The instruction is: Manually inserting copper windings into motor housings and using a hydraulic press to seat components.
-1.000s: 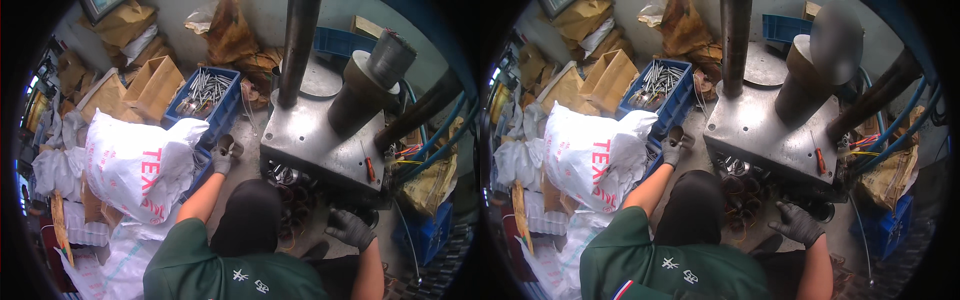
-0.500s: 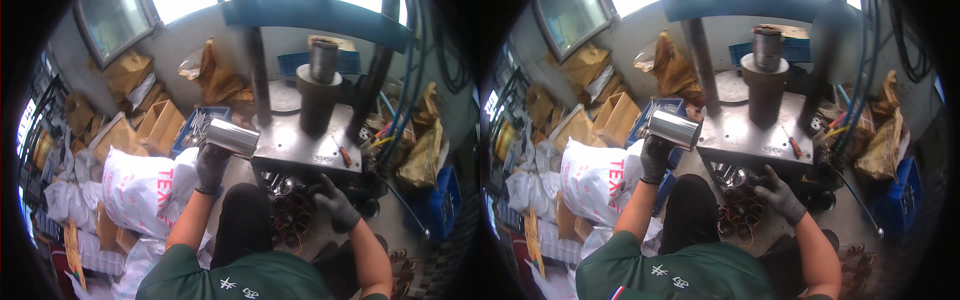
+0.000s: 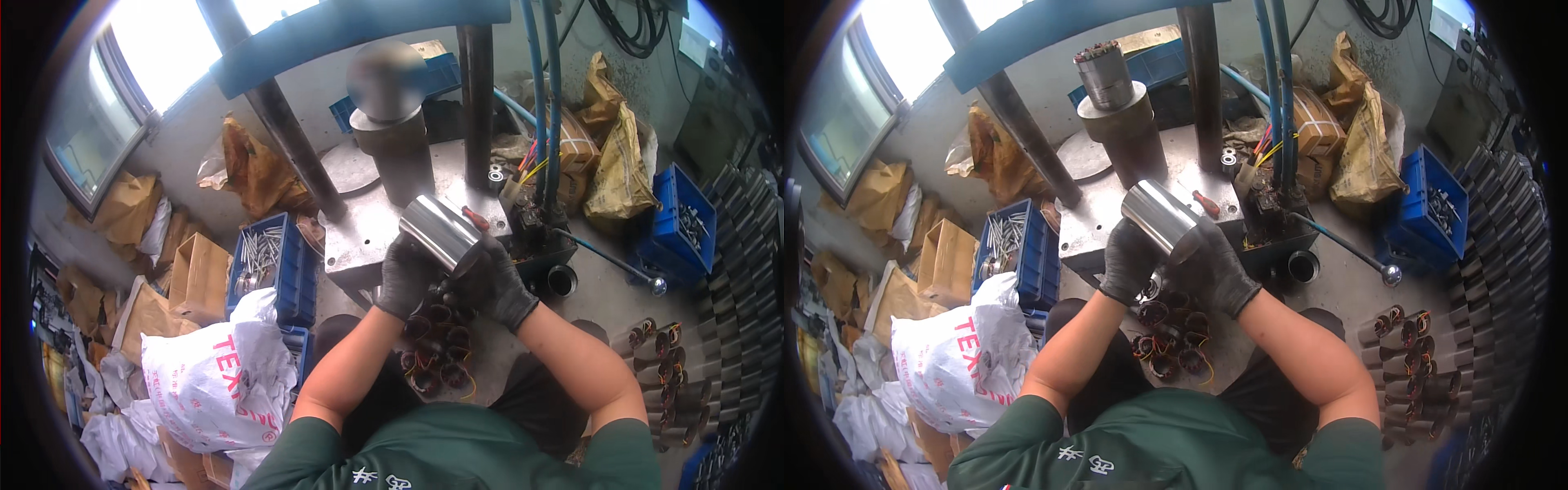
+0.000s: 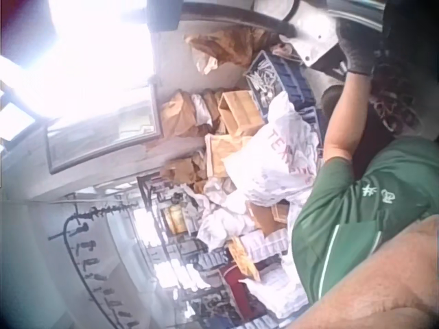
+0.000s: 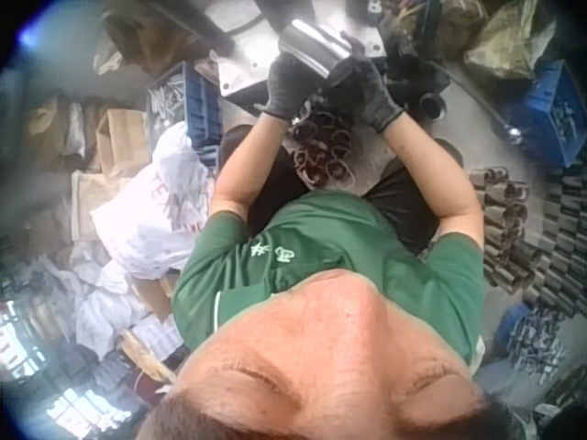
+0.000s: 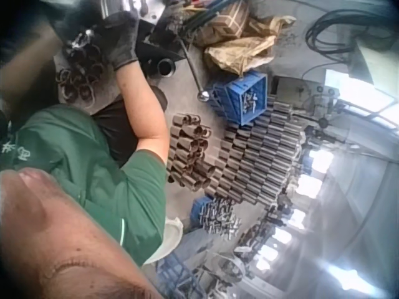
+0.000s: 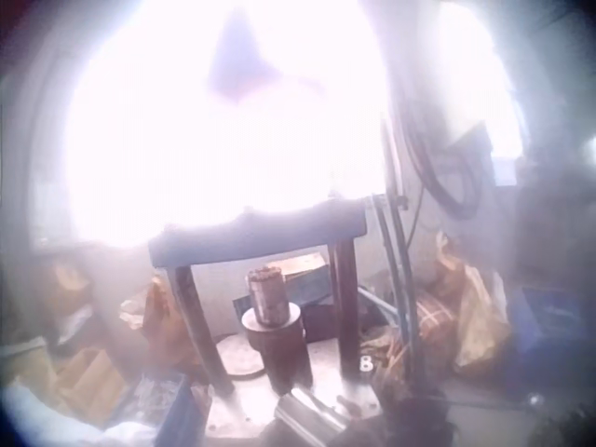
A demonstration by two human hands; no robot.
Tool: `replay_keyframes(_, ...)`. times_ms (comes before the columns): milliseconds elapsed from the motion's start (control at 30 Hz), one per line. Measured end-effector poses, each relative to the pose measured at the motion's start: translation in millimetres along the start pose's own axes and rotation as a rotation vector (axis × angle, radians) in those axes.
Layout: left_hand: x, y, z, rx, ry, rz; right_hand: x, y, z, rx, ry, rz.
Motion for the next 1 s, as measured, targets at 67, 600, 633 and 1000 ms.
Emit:
replay_keyframes(67, -8.8, -12.9, -31.3, -0.502, 0.088, 0.166, -3.4, -56.9, 11.3, 0.652, 0.115, -0.727)
replay_keyframes(600, -15.3, 2.5, -11.4, -1.002, -0.099, 0.467, -1.6, 63.9, 13.6, -0.783, -0.034, 0.583)
replay_keyframes(633, -10.6, -3.5, -9.5, -1.037, -0.041, 0.421, -3.9, 76.5, 23.4, -0.809, -0.033, 0.591)
replay_keyframes(1000, -27.5, -19.5, 22.3, -1.293, -0.063, 0.454, -126.2, 197.5, 183.2, -1.044, -0.605, 0.693)
Point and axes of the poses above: each hand's wrist, its own x-axis towards the middle knuckle, its own z-axis out of the back of the hand, y = z × x, the point moved 4 cm from there along x, towards the middle knuckle, and after that the axes turned 9 degrees about -y, right-handed, at the moved point
